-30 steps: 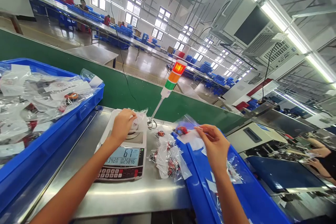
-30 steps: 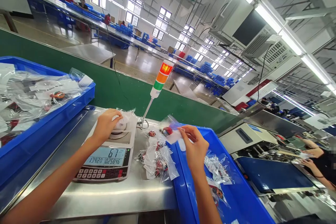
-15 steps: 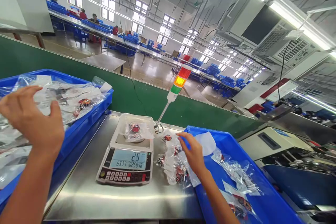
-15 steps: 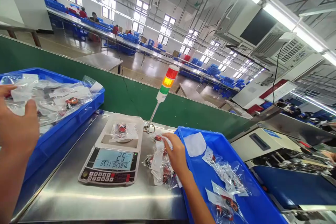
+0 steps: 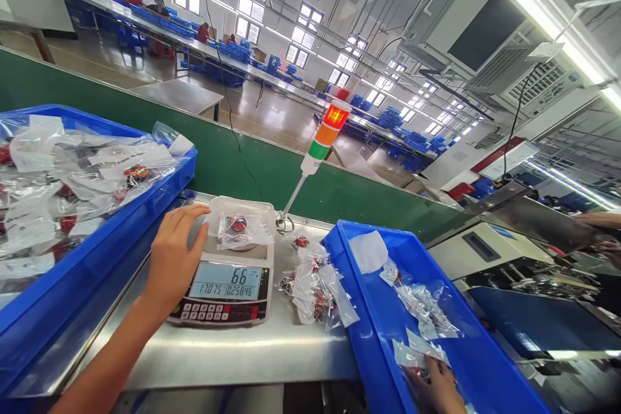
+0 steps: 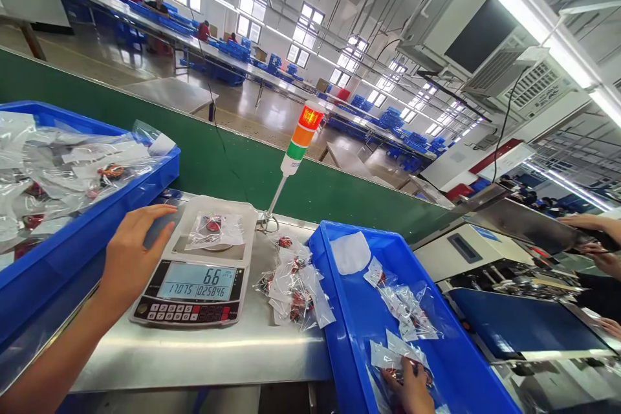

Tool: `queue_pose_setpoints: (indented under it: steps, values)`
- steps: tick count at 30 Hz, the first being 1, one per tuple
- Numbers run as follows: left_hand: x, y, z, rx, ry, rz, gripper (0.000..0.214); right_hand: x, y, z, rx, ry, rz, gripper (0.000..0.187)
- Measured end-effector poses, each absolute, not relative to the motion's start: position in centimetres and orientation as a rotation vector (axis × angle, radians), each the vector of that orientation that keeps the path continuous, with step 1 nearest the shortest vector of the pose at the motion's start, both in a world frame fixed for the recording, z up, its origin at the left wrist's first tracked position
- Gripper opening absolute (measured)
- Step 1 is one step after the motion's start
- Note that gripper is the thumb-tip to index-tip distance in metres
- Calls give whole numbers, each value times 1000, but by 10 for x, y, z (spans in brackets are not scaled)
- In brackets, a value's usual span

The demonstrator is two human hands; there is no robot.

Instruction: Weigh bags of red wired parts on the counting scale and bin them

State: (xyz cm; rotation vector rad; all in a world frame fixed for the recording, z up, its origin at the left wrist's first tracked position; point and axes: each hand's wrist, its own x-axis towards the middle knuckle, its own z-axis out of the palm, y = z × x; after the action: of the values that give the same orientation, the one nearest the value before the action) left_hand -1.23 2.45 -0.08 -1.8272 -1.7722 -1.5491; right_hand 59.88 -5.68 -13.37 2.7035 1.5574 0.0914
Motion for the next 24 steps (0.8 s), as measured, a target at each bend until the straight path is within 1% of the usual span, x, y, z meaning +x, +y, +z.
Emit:
queue_pose_setpoints:
  steps: [3,6,9,12,14,16,18,20,24]
  values:
    - [-9,22,-1,-1895,-1734,-1520,22,614,-59,-127,2764,1611,-121,40]
    - [-4,19,-3,-2077,-1648,-1476,23,620,-61,-100,2847,1556,-275,39]
    - [5,22,-12,-2299,-1562,-1347,25,611,-63,-62,2938,1489,-200,41]
    - [15,34,-25,-2404,-1507,-1206,29,581,-59,-22,3005,1598,-78,46]
    - [22,47,-30,-2403,-1527,-1258,25,547,-49,2,3027,1751,-96,49]
    - [25,60,-29,-2351,-1595,-1401,24,501,-35,21,3003,2044,-195,49]
    - [22,70,-21,-2233,-1681,-1539,26,447,-17,34,2893,2423,-343,45]
    - [13,76,-9,-2071,-1758,-1621,26,392,2,43,2687,2761,-526,38]
    - [-20,74,24,-1673,-1893,-1814,25,298,37,50,2111,3151,-921,25]
